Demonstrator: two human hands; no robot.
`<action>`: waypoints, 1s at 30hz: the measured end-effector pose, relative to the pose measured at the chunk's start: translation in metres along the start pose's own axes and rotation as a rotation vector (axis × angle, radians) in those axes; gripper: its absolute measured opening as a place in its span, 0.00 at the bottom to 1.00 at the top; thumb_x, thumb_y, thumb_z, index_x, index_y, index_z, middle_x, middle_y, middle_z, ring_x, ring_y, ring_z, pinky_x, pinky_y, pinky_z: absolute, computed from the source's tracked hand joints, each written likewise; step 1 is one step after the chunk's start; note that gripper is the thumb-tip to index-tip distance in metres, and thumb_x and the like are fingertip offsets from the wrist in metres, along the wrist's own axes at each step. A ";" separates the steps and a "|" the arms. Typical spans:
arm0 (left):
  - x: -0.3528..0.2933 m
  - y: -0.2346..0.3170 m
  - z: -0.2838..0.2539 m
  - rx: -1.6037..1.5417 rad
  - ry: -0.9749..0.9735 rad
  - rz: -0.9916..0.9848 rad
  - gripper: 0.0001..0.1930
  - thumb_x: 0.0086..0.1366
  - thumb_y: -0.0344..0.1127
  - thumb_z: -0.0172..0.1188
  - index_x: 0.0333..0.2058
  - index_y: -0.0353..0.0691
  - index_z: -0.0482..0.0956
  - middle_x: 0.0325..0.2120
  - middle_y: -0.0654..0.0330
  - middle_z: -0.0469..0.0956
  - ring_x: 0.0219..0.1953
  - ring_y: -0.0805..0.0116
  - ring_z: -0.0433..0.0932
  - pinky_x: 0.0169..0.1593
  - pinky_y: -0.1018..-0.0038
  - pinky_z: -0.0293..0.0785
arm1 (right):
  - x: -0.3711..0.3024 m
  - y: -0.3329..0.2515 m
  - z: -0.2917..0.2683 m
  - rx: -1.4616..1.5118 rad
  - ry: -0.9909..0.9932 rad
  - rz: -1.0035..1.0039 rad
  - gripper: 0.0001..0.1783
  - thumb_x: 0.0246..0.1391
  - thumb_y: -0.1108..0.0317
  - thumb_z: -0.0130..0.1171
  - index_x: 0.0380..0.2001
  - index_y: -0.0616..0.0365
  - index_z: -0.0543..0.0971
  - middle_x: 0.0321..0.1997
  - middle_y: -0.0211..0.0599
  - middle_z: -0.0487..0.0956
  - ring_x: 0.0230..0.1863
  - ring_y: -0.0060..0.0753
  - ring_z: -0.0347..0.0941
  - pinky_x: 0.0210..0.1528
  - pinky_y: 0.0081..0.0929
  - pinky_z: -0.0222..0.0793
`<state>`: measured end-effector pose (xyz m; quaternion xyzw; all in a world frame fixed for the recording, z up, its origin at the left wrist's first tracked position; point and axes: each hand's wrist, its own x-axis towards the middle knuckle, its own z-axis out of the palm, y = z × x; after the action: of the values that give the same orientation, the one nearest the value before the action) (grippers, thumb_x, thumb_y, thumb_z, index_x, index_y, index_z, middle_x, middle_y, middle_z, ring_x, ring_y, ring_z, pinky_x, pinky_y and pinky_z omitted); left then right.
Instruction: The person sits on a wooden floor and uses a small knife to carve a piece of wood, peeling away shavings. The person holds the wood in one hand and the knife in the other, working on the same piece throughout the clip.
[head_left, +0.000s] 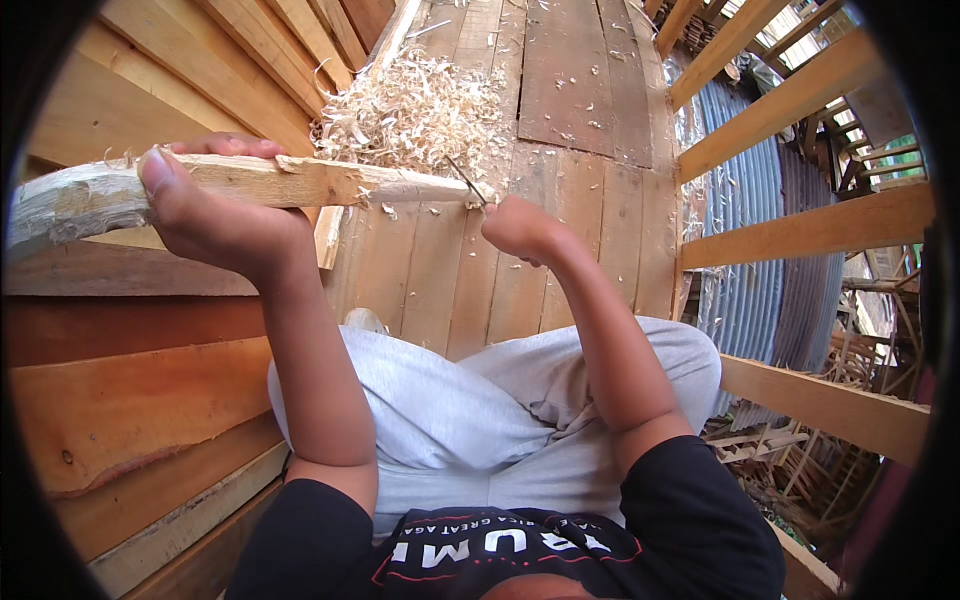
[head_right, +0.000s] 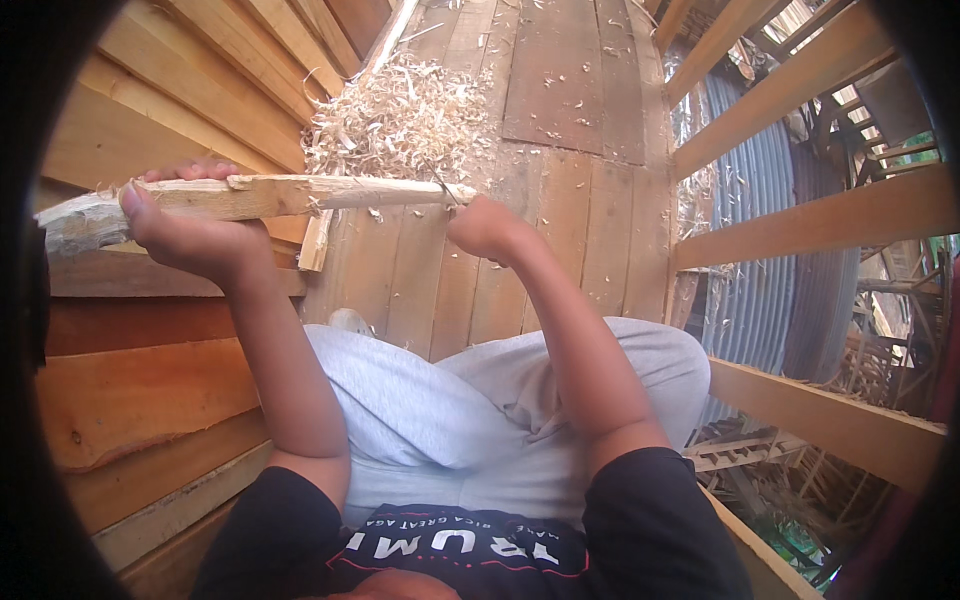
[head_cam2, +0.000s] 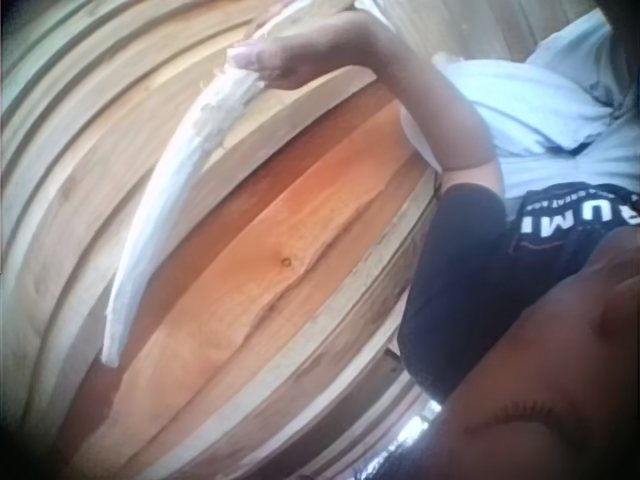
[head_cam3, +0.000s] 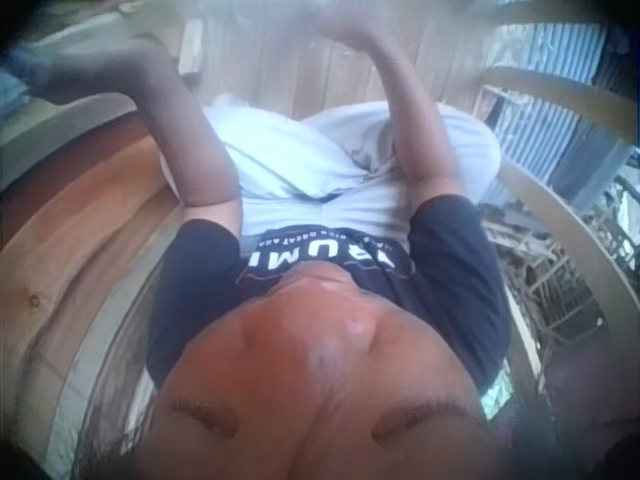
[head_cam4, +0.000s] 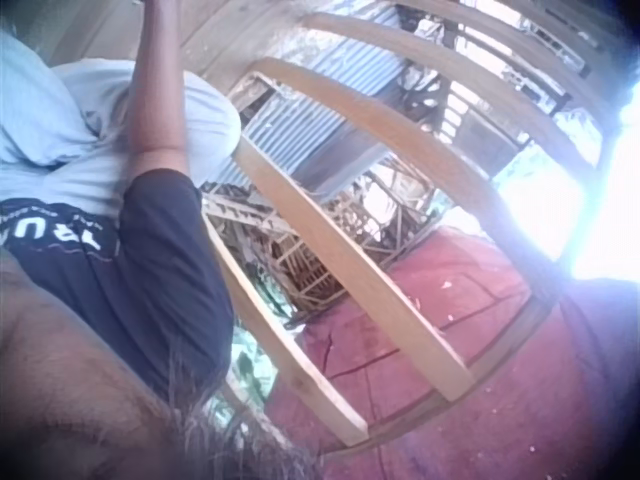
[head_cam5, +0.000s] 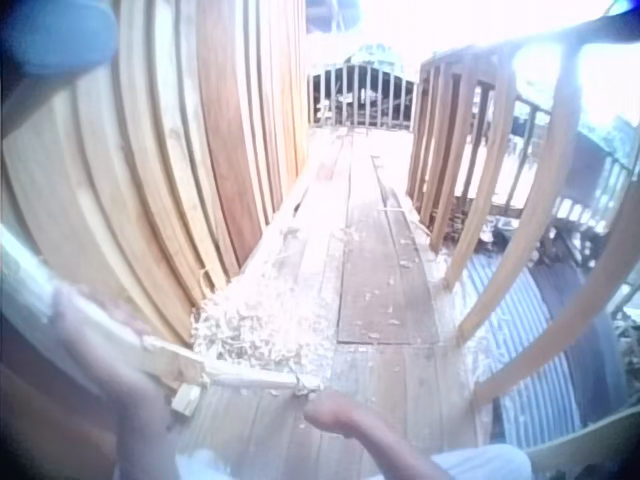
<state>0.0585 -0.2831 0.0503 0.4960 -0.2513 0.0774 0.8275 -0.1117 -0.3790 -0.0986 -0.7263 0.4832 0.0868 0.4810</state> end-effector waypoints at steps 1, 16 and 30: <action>0.000 0.001 0.002 0.015 0.003 0.012 0.23 0.64 0.54 0.45 0.27 0.36 0.63 0.14 0.57 0.65 0.15 0.65 0.68 0.24 0.71 0.70 | 0.006 0.001 -0.001 0.050 0.010 0.021 0.26 0.64 0.59 0.39 0.29 0.77 0.73 0.18 0.48 0.73 0.15 0.37 0.68 0.20 0.39 0.64; -0.002 0.001 0.003 -0.031 -0.081 -0.005 0.20 0.64 0.53 0.46 0.31 0.39 0.61 0.16 0.59 0.63 0.19 0.65 0.67 0.27 0.69 0.69 | 0.010 0.001 0.001 0.000 0.048 -0.011 0.24 0.61 0.61 0.42 0.30 0.78 0.74 0.20 0.52 0.75 0.16 0.40 0.70 0.19 0.41 0.65; 0.003 0.002 -0.007 -0.116 -0.135 0.086 0.19 0.63 0.47 0.54 0.24 0.35 0.66 0.09 0.58 0.68 0.12 0.66 0.73 0.23 0.70 0.75 | 0.004 0.001 0.008 -0.103 0.081 -0.033 0.25 0.60 0.59 0.45 0.39 0.78 0.74 0.39 0.64 0.77 0.37 0.57 0.75 0.39 0.44 0.71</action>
<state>0.0626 -0.2761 0.0500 0.4402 -0.3317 0.0644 0.8319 -0.1078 -0.3754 -0.1055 -0.7609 0.4852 0.0744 0.4245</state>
